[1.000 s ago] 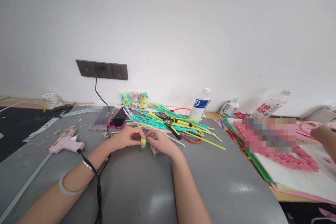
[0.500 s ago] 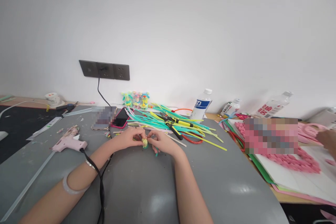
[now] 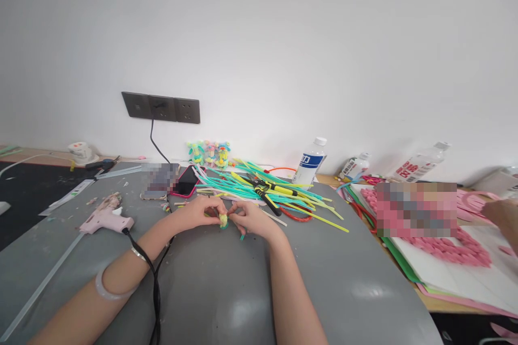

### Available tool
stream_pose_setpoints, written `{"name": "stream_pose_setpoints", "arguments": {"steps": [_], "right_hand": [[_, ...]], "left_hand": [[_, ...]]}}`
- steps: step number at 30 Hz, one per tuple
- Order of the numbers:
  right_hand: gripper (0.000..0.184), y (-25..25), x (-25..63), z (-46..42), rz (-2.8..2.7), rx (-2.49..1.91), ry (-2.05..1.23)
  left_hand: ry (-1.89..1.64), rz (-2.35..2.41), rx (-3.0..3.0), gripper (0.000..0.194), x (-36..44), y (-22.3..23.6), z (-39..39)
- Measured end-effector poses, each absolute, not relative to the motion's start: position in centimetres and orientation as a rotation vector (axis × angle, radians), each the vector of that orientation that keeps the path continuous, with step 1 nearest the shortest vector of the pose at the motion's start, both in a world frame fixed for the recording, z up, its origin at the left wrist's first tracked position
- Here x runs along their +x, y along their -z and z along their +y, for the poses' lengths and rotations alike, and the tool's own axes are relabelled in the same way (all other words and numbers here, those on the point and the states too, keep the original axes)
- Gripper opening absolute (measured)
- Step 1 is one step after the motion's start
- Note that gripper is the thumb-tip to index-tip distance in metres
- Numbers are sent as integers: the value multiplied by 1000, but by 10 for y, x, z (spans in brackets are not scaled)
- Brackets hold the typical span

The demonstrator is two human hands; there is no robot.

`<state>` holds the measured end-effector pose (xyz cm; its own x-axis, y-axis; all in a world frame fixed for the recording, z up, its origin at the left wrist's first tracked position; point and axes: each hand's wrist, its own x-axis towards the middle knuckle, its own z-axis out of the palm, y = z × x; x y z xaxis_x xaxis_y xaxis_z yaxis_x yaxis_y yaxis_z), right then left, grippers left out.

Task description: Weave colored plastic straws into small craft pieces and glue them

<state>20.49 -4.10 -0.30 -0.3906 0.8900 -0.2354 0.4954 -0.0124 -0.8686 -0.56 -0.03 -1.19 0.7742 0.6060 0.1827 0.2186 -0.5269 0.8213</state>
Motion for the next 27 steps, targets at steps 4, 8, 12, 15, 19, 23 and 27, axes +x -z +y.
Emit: {"name": "stream_pose_setpoints", "arguments": {"steps": [4, 8, 12, 15, 19, 23, 27], "right_hand": [[24, 0, 204, -41, -1862, -1398, -1393], [26, -2, 204, -41, -1783, -1276, -1377], [29, -3, 205, -40, -1639, -1206, -1243], [30, -6, 205, -39, -1559, -1085, -1154], [29, -9, 204, -39, -1499, -972, -1093], [29, -9, 200, -40, -1496, -945, -1079], [31, -9, 196, -40, -1476, -950, -1070]], "left_hand": [[-602, 672, 2218, 14, -6, 7, -3], [-633, 756, 2175, 15, -8, 2, -2], [-760, 765, 1931, 20, -13, 0, 4], [-871, 715, 1735, 25, -15, 0, 8], [-987, 655, 1571, 29, -14, 1, 11], [-1039, 681, 1428, 30, -13, 0, 11], [-1001, 677, 1231, 33, -13, -1, 9]]}}
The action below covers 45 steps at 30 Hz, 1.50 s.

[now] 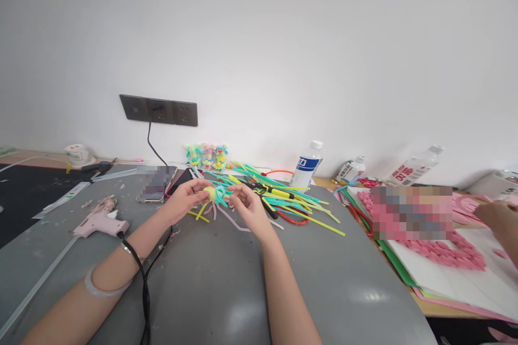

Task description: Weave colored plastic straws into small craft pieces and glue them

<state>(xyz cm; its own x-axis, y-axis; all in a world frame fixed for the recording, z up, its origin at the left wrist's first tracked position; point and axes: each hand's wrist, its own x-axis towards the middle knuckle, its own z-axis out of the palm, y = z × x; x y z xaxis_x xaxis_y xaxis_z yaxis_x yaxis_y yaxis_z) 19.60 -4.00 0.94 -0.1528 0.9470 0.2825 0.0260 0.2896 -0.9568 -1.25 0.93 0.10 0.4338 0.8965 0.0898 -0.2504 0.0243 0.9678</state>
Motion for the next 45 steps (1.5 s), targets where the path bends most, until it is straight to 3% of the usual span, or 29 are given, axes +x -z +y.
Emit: {"name": "stream_pose_setpoints", "arguments": {"steps": [30, 45], "right_hand": [[33, -14, 189, -43, -1438, -907, -1187], [34, -17, 189, -46, -1489, -852, -1250]], "left_hand": [[-724, 646, 869, 18, -9, -3, 4], [-610, 590, 918, 28, -12, -3, 3]]}}
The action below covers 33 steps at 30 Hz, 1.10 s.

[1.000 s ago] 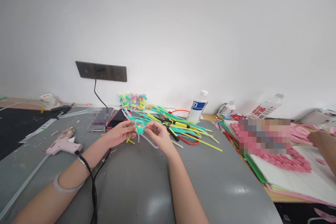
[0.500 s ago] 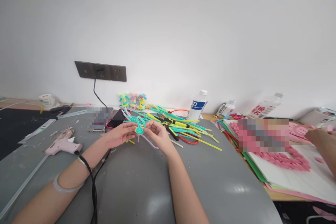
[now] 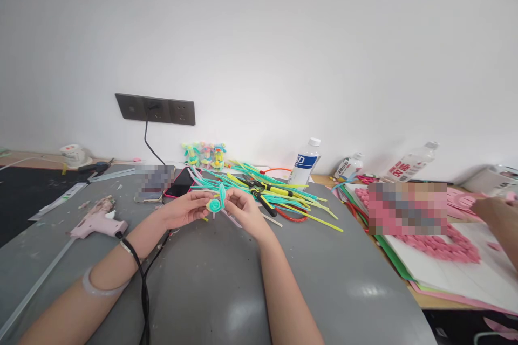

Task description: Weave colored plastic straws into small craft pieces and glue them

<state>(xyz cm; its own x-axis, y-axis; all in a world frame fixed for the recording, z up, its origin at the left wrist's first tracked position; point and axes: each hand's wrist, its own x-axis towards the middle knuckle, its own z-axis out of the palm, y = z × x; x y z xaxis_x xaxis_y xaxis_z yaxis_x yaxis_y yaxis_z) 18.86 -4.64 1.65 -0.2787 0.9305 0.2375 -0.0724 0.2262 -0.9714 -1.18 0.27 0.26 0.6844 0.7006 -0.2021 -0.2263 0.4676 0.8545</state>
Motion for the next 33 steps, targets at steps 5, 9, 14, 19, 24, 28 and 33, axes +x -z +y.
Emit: {"name": "stream_pose_setpoints", "arguments": {"steps": [5, 9, 14, 19, 24, 28, 33], "right_hand": [[34, -17, 188, -47, -1492, -844, -1261], [35, -17, 188, -48, -1486, -832, -1257], [35, -15, 188, -46, -1453, -897, -1234], [35, -12, 189, -43, -1452, -932, -1234], [33, -12, 189, -43, -1513, -931, -1307], [33, -13, 189, -46, -1522, -931, -1339], [32, -15, 192, -48, -1532, -922, -1386]], "left_hand": [[-563, 565, 907, 23, -13, -2, 3], [-556, 564, 902, 21, -13, -2, 3], [-605, 602, 892, 22, -11, -1, 4], [-637, 628, 892, 23, -9, -4, 2], [-608, 598, 932, 24, -9, -6, 0], [-604, 575, 973, 27, -8, -4, 0], [-597, 567, 1032, 32, -9, -4, 0]]}}
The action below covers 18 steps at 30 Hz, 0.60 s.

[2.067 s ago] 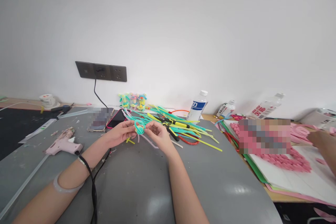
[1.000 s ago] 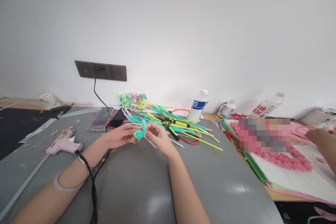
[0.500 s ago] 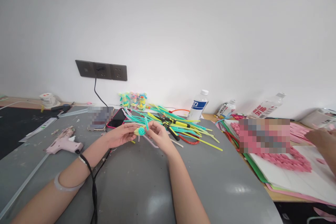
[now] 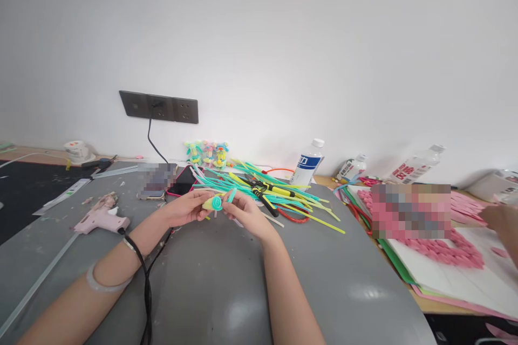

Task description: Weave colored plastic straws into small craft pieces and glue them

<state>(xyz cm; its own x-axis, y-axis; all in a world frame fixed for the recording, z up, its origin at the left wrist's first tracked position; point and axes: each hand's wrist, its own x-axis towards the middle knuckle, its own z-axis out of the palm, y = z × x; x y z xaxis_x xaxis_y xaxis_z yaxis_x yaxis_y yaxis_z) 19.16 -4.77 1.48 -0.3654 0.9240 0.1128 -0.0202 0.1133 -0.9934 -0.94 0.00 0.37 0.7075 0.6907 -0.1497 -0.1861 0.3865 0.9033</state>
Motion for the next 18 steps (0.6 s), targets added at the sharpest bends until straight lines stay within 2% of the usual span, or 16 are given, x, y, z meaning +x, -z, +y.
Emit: {"name": "stream_pose_setpoints", "arguments": {"steps": [9, 18], "right_hand": [[30, -12, 197, -47, -1599, -928, -1458], [28, -9, 201, -43, -1561, -992, -1503]], "left_hand": [[-601, 596, 1141, 40, -9, -6, -3], [-502, 653, 1642, 44, -13, -4, 0]]}}
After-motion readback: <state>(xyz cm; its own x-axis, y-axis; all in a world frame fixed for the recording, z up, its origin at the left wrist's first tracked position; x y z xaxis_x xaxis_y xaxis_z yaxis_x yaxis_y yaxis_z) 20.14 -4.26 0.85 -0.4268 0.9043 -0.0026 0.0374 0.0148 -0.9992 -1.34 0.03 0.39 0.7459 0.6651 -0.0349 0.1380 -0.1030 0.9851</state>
